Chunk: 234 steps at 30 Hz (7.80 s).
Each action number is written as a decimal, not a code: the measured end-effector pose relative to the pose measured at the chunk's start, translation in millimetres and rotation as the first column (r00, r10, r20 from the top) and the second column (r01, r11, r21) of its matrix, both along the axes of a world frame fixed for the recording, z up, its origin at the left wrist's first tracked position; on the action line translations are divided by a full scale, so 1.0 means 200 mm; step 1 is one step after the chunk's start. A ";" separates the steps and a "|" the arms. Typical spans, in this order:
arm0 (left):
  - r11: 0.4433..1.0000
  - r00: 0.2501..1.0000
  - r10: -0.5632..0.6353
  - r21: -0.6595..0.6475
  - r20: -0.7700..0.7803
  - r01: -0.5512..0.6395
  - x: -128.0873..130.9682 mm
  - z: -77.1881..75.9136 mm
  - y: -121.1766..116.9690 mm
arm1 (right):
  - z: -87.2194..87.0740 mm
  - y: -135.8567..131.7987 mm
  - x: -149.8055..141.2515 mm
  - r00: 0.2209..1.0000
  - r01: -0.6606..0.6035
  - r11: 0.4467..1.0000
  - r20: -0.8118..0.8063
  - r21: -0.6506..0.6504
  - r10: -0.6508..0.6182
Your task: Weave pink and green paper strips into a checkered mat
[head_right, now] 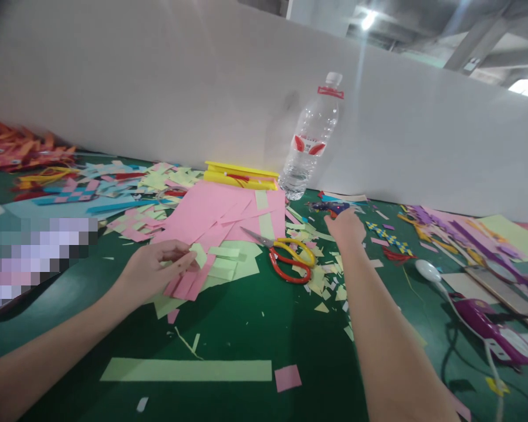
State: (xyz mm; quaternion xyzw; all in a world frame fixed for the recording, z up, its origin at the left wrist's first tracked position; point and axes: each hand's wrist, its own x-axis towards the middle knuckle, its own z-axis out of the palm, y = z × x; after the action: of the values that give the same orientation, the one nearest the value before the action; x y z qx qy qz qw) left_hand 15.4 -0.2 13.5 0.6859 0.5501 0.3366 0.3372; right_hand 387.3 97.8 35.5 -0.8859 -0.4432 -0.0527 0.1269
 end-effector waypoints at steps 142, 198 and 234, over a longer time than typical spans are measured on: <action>0.949 0.971 -0.126 0.260 -0.205 0.178 0.00 0.01 -0.02 | -0.01 -0.30 -0.17 0.956 -0.292 0.911 0.094 0.290 0.277; 0.920 0.875 0.105 0.380 -0.472 0.094 -0.06 0.00 0.02 | -0.15 -0.48 -0.31 0.687 -0.724 0.684 -0.001 0.091 0.727; 0.953 0.851 -0.088 0.206 -0.518 0.224 -0.07 -0.06 0.05 | -0.08 -0.55 -0.42 0.417 -0.907 0.420 -0.202 -0.026 0.886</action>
State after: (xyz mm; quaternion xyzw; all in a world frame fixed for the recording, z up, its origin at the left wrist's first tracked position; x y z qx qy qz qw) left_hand 2.4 9.2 1.9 0.8305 0.5119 0.1862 0.1162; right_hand 303.1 -12.5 19.5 -0.5190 -0.8387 0.1222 0.1114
